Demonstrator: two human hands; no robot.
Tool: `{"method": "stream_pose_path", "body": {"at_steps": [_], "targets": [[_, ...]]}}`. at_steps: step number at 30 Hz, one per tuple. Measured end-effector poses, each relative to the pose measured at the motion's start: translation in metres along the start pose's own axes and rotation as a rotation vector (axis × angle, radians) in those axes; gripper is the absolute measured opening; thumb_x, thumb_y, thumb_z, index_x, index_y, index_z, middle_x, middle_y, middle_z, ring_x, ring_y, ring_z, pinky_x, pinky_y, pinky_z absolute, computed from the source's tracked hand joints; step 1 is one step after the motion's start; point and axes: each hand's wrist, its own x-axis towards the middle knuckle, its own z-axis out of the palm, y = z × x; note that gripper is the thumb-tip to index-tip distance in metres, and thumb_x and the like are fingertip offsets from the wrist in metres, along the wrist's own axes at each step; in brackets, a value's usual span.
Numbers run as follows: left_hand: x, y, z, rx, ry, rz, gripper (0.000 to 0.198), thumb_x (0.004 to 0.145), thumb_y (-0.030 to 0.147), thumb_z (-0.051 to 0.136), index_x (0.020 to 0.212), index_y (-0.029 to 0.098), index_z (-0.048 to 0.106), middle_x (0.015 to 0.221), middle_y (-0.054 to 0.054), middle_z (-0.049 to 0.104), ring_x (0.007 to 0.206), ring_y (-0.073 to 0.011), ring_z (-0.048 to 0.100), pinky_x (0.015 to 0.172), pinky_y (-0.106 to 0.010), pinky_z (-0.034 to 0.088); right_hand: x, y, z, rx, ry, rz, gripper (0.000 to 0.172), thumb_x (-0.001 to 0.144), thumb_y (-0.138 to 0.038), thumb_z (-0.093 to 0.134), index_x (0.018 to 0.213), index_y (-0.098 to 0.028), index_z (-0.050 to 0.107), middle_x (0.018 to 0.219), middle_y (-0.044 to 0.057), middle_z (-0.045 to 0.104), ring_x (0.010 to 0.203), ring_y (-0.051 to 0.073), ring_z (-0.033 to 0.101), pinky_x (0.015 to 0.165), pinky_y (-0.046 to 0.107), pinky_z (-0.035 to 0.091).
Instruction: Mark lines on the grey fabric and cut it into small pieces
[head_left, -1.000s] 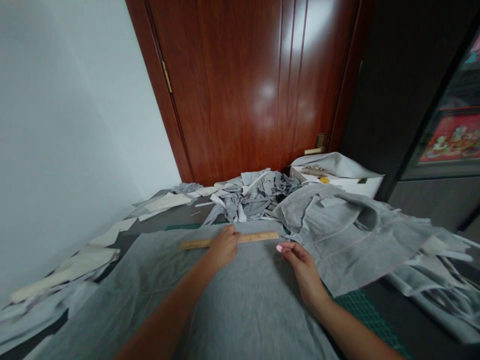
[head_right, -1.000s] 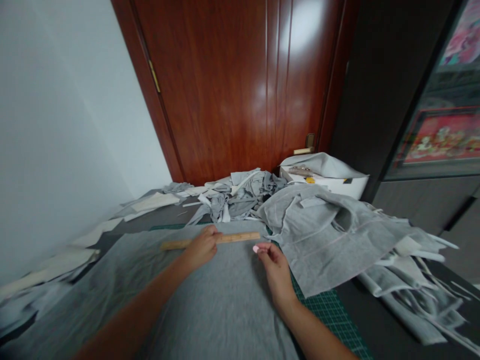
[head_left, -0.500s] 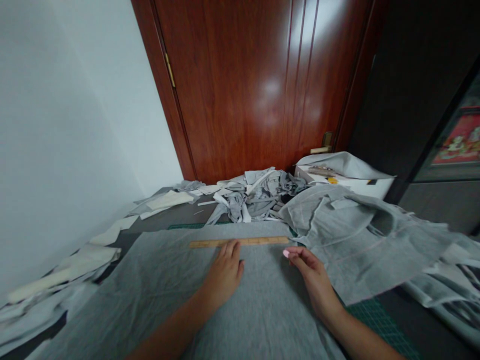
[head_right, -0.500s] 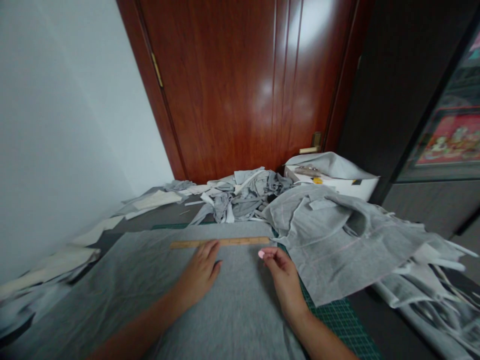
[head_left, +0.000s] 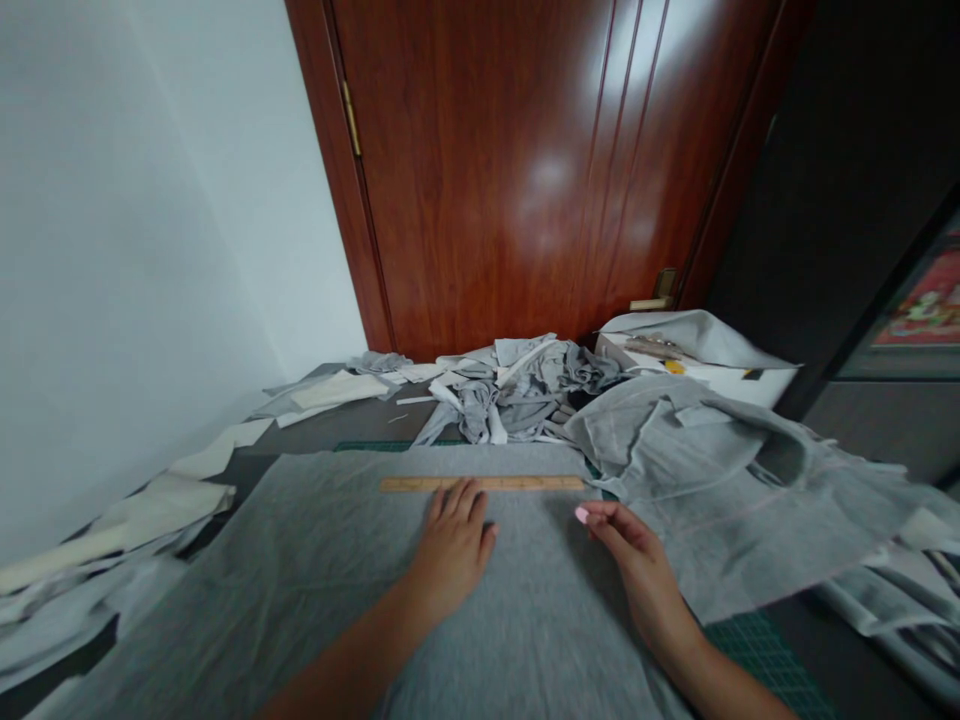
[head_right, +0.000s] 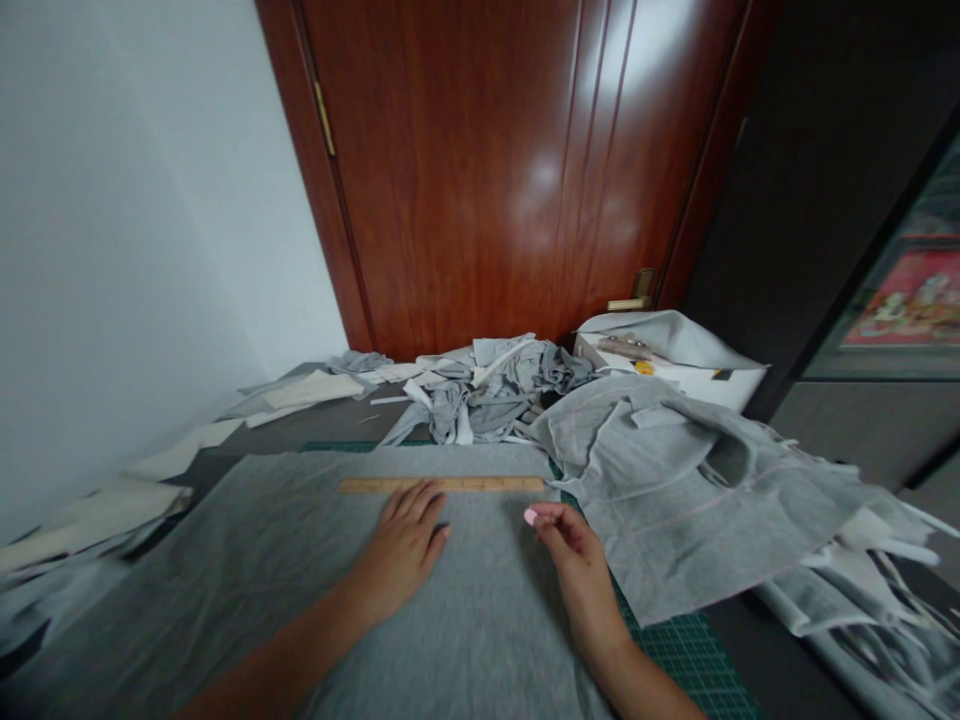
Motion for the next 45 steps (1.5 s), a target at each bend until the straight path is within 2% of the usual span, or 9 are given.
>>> {"method": "stream_pose_path", "body": {"at_steps": [7, 21, 28, 33, 39, 45], "targets": [[0.002, 0.0, -0.002, 0.018, -0.088, 0.033, 0.045, 0.097, 0.03, 0.037, 0.133, 0.006, 0.049, 0.143, -0.017, 0.045, 0.136, -0.0278, 0.036, 0.112, -0.047, 0.029, -0.001, 0.0, 0.0, 0.012, -0.015, 0.014, 0.025, 0.071, -0.045, 0.07, 0.078, -0.022, 0.069, 0.073, 0.001, 0.059, 0.075, 0.019, 0.051, 0.073, 0.028, 0.039], [0.009, 0.0, -0.001, -0.056, -0.155, 0.019, 0.047, 0.097, 0.031, 0.033, 0.138, 0.01, 0.045, 0.148, -0.013, 0.04, 0.139, -0.0254, 0.031, 0.113, -0.047, 0.026, -0.001, 0.001, -0.001, -0.009, -0.024, 0.011, 0.025, 0.073, -0.046, 0.069, 0.08, -0.022, 0.069, 0.074, 0.0, 0.058, 0.074, 0.018, 0.05, 0.072, 0.028, 0.038], [0.012, -0.007, 0.004, -0.091, -0.121, 0.064, 0.045, 0.097, 0.028, 0.033, 0.138, 0.014, 0.044, 0.148, -0.012, 0.04, 0.139, -0.0228, 0.032, 0.114, -0.046, 0.024, -0.002, -0.004, 0.002, -0.024, 0.001, 0.01, 0.027, 0.07, -0.047, 0.07, 0.078, -0.022, 0.07, 0.076, 0.002, 0.062, 0.076, 0.02, 0.053, 0.075, 0.03, 0.04], [0.015, -0.009, 0.004, -0.079, -0.155, 0.077, 0.047, 0.096, 0.028, 0.033, 0.139, 0.011, 0.042, 0.149, -0.012, 0.038, 0.139, -0.0225, 0.032, 0.113, -0.045, 0.025, -0.001, -0.005, 0.002, -0.042, 0.005, 0.001, 0.029, 0.07, -0.049, 0.069, 0.078, -0.022, 0.07, 0.076, 0.003, 0.063, 0.075, 0.021, 0.054, 0.073, 0.03, 0.041], [0.014, -0.008, 0.005, -0.082, -0.126, 0.084, 0.047, 0.097, 0.029, 0.033, 0.138, 0.01, 0.043, 0.148, -0.013, 0.04, 0.139, -0.0227, 0.032, 0.114, -0.045, 0.025, -0.002, -0.002, 0.001, -0.012, -0.001, -0.011, 0.025, 0.071, -0.046, 0.07, 0.078, -0.022, 0.07, 0.077, 0.002, 0.064, 0.078, 0.021, 0.055, 0.077, 0.03, 0.041], [0.015, -0.007, 0.003, -0.077, -0.149, 0.075, 0.047, 0.097, 0.029, 0.034, 0.138, 0.01, 0.043, 0.148, -0.014, 0.04, 0.14, -0.0231, 0.03, 0.114, -0.045, 0.025, -0.003, -0.005, 0.002, -0.008, 0.008, 0.0, 0.027, 0.069, -0.047, 0.071, 0.077, -0.021, 0.07, 0.074, 0.001, 0.062, 0.073, 0.019, 0.053, 0.071, 0.028, 0.042]]}}
